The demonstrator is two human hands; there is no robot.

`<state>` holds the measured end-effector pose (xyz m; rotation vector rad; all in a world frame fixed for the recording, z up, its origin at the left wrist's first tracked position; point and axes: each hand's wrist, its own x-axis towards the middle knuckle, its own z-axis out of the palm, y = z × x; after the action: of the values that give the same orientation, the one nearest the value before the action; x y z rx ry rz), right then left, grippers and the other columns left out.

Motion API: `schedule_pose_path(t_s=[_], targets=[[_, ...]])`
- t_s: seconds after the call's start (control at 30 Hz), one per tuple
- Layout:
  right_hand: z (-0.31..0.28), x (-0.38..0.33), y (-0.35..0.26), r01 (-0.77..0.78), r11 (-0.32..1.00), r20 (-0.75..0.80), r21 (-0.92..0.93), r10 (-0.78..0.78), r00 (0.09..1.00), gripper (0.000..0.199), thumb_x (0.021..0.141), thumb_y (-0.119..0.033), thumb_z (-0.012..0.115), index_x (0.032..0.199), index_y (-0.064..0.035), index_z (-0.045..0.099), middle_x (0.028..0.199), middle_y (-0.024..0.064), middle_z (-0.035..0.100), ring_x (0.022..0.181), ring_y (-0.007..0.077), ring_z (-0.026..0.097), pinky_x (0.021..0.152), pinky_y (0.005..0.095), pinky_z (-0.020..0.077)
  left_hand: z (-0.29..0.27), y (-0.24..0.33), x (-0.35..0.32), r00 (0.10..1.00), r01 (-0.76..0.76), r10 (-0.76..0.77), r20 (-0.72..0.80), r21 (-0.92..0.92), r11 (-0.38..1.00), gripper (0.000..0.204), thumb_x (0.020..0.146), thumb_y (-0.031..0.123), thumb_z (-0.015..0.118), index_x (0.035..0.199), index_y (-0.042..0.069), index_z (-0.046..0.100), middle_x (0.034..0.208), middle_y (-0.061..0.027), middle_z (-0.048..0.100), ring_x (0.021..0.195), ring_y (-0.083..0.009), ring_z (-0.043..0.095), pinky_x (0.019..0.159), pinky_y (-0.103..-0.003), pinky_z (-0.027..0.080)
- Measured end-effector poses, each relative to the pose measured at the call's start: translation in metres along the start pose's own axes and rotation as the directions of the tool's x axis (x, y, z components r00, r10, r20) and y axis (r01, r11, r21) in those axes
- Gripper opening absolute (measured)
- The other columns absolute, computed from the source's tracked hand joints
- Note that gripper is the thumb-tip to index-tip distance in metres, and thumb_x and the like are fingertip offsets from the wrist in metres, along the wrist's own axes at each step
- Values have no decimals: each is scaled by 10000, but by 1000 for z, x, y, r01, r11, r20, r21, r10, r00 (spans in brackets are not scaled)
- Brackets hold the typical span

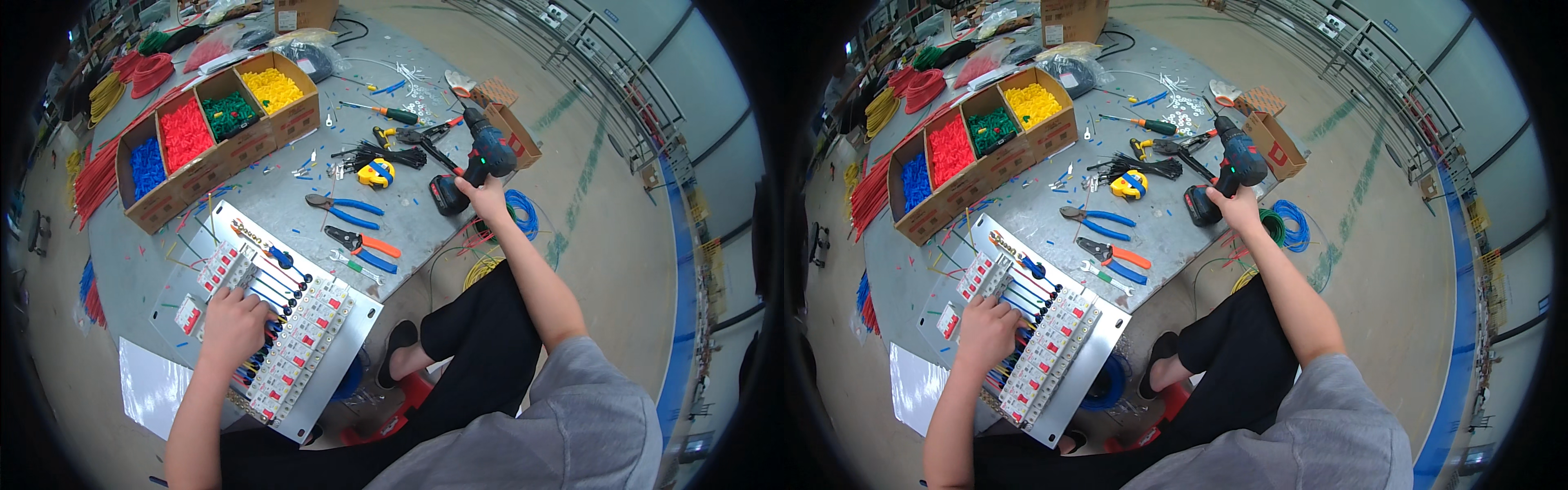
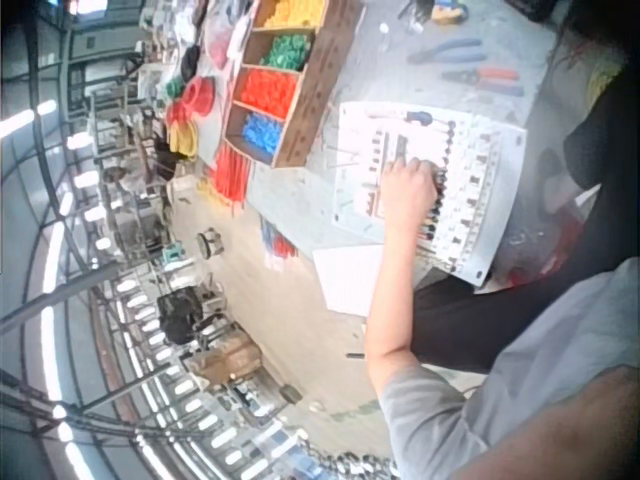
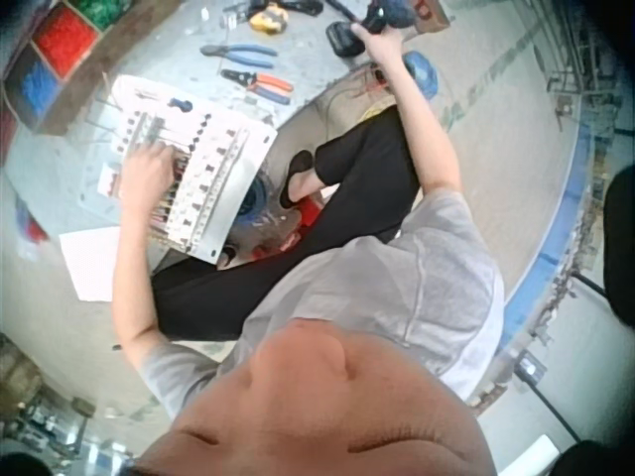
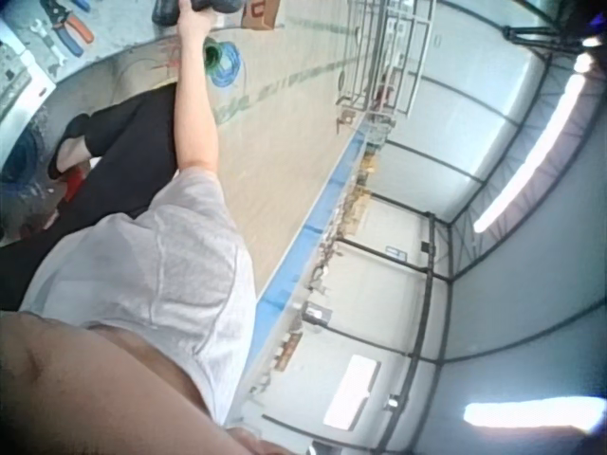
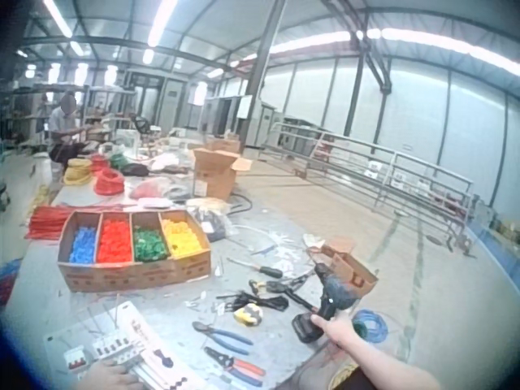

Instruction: The person sits on a low stool and wires an electrical distribution board. They use a cordless drill to tighten terminal screws and pliers to strip and insert colored wires into the circuit breakers and busbars.

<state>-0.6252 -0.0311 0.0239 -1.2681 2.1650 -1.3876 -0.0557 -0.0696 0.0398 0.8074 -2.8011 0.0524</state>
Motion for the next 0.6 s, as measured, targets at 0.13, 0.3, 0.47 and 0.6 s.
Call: schedule_pose_path(t_s=[0.13, 0.3, 0.47, 0.6], targets=[[7, 0, -11, -55, 990, 113, -127, 69, 991, 602, 932, -281, 909, 1409, 0, 673, 1300, 138, 775, 1204, 238, 723, 1065, 408, 549, -4, -5, -8, 999, 28, -24, 30, -110, 993, 61, 848, 143, 777, 898, 122, 805, 856, -25, 725, 935, -239, 666, 878, -390, 492], [-18, 13, 18, -100, 986, 171, -137, 123, 978, 692, 943, -321, 903, 1472, 23, 619, 1349, 123, 746, 1229, 217, 697, 1079, 396, 538, -4, -21, -11, 994, 107, -95, 52, -306, 946, 346, 847, 8, 682, 1162, 59, 817, 1025, -101, 740, 1070, -301, 674, 993, -431, 518], [-25, -4, 15, -30, 970, 140, -243, 66, 988, 691, 916, -277, 900, 1468, 22, 611, 1317, 168, 739, 1210, 266, 710, 1085, 428, 545, -13, -25, -16, 991, 103, -124, -51, -304, 947, 276, 883, 9, 687, 1131, 50, 801, 1060, -85, 718, 1108, -305, 652, 996, -431, 521], [-34, -31, -44, -173, 804, 475, -569, 493, 729, 402, 981, -346, 848, 1089, 32, 763, 877, 50, 716, 804, 161, 680, 765, 361, 585, -13, -29, -28, 979, 144, -172, -108, -223, 964, 241, 884, 34, 705, 1104, 61, 802, 1080, -76, 706, 1154, -276, 629, 1045, -410, 494]])
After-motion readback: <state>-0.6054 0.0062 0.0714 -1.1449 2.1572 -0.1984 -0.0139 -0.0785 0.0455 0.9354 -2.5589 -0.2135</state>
